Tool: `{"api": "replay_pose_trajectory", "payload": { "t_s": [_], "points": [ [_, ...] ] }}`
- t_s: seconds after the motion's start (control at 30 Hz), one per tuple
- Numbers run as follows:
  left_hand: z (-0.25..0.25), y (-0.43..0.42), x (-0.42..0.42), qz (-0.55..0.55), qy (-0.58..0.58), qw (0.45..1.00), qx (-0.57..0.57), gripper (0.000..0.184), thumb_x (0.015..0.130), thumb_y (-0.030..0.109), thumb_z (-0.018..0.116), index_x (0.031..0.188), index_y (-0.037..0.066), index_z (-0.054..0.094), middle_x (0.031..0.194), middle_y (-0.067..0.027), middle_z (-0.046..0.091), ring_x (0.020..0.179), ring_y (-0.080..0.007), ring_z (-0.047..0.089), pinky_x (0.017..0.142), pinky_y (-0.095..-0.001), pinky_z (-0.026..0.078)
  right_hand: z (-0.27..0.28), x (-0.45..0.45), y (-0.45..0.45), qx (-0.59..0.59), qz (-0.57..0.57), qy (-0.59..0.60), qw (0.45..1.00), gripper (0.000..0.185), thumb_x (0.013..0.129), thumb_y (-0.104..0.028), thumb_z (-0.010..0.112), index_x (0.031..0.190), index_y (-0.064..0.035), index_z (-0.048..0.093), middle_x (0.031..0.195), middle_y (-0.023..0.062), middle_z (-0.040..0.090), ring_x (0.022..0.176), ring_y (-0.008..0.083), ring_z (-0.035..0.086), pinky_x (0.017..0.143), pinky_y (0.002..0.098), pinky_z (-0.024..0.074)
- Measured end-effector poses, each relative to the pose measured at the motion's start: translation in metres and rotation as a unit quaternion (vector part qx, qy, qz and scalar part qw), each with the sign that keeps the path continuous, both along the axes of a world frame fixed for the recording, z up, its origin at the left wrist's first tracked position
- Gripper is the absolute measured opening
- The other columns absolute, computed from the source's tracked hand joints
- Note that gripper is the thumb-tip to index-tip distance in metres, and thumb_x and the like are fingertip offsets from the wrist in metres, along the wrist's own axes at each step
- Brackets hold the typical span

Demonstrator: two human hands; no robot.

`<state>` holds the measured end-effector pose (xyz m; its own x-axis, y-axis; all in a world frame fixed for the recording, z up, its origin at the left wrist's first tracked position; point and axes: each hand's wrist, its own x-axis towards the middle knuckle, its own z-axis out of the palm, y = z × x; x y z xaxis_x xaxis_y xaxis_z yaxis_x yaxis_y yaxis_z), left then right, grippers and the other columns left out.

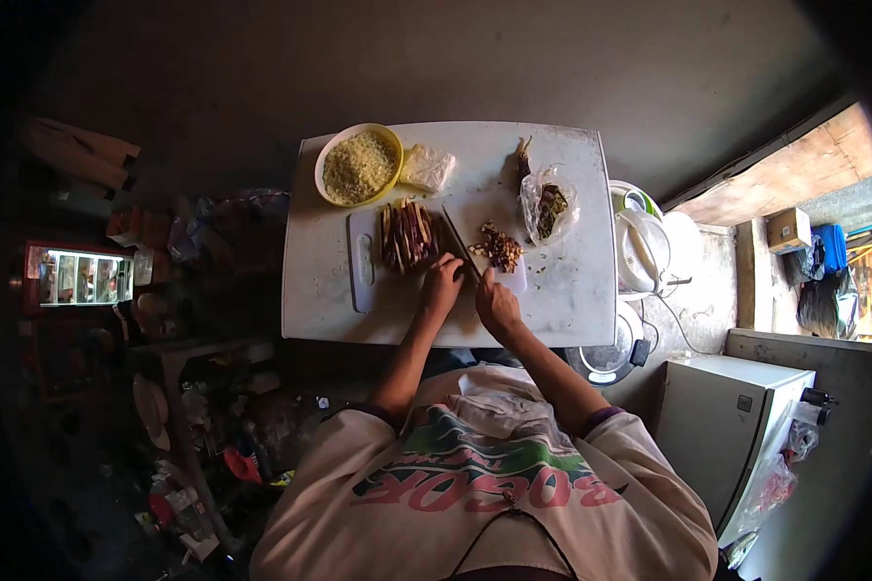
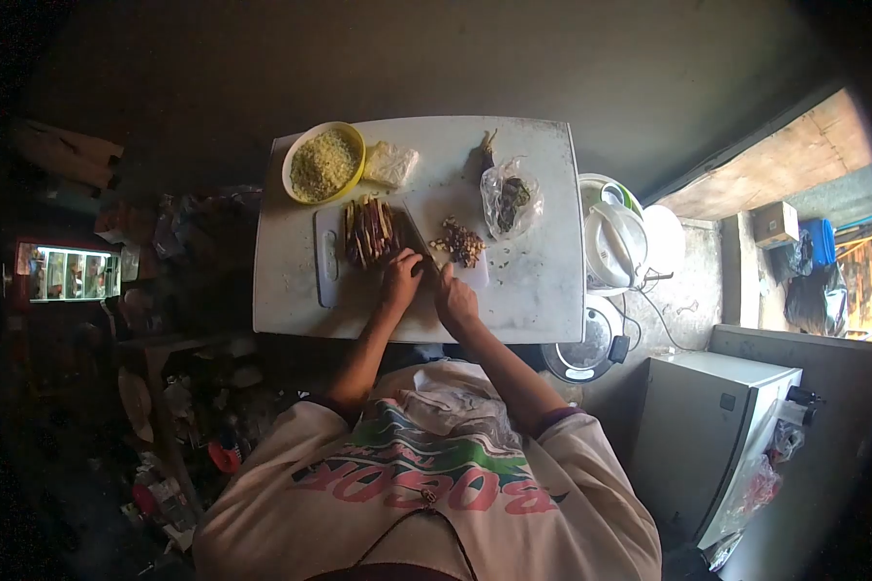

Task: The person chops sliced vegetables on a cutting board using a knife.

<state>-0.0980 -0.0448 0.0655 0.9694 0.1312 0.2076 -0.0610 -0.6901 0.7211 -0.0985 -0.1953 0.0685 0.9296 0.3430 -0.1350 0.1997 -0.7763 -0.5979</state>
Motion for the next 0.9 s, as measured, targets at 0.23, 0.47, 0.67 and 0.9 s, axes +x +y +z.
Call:
{"api": "replay_pose_trajectory", "payload": {
  "t_s": [0.23, 0.47, 0.67, 0.9],
  "points": [
    [-0.008, 0.007, 0.001, -0.01, -0.029, 1.0, -0.003, 0.024, 0.076, -0.005, 0.056, 0.097, -0.002, 0.066, 0.091, -0.0159, 0.062, 0.09, -0.0366, 0.062, 0.075, -0.0394, 0.05, 0.007, 0.03, 0.006, 0.028, -0.001, -0.006, 1.0, 0.027, 0.094, -0.022, 0.039, 0.108, 0.0017, 0.041, 0.075, 0.028, 0.063, 0.074, 0.0467, 0.062, 0.067, 0.0575, 0.0477],
    [-0.006, 0.001, 0.004, 0.016, -0.026, 0.999, 0.029, 0.015, 0.076, 0.001, 0.064, 0.091, -0.002, 0.064, 0.089, -0.0156, 0.06, 0.085, -0.0365, 0.061, 0.073, -0.0402, 0.049, 0.031, 0.0, -0.012, -0.002, 0.012, 0.058, 0.998, 0.027, 0.094, -0.02, 0.039, 0.109, 0.0021, 0.04, 0.072, 0.0306, 0.061, 0.071, 0.05, 0.061, 0.064, 0.0586, 0.0481],
    [-0.003, 0.005, -0.001, 0.002, -0.003, 1.0, 0.009, 0.022, 0.069, -0.002, 0.069, 0.091, -0.003, 0.064, 0.091, -0.015, 0.061, 0.089, -0.0342, 0.061, 0.074, -0.0401, 0.05, 0.017, -0.014, -0.012, 0.018, -0.008, 0.076, 0.997, 0.027, 0.094, -0.021, 0.039, 0.109, 0.0016, 0.039, 0.072, 0.0316, 0.061, 0.07, 0.0505, 0.061, 0.064, 0.0597, 0.0474],
    [-0.029, 0.014, 0.006, -0.022, -0.04, 0.999, 0.028, 0.02, 0.07, -0.004, 0.065, 0.091, -0.003, 0.064, 0.092, -0.0143, 0.061, 0.088, -0.0335, 0.062, 0.074, -0.0384, 0.05, 0.011, 0.024, 0.012, 0.028, -0.007, 0.043, 0.999, 0.025, 0.094, -0.022, 0.04, 0.106, -0.0006, 0.04, 0.076, 0.0288, 0.063, 0.073, 0.0491, 0.062, 0.067, 0.0579, 0.0482]
  ]
}}
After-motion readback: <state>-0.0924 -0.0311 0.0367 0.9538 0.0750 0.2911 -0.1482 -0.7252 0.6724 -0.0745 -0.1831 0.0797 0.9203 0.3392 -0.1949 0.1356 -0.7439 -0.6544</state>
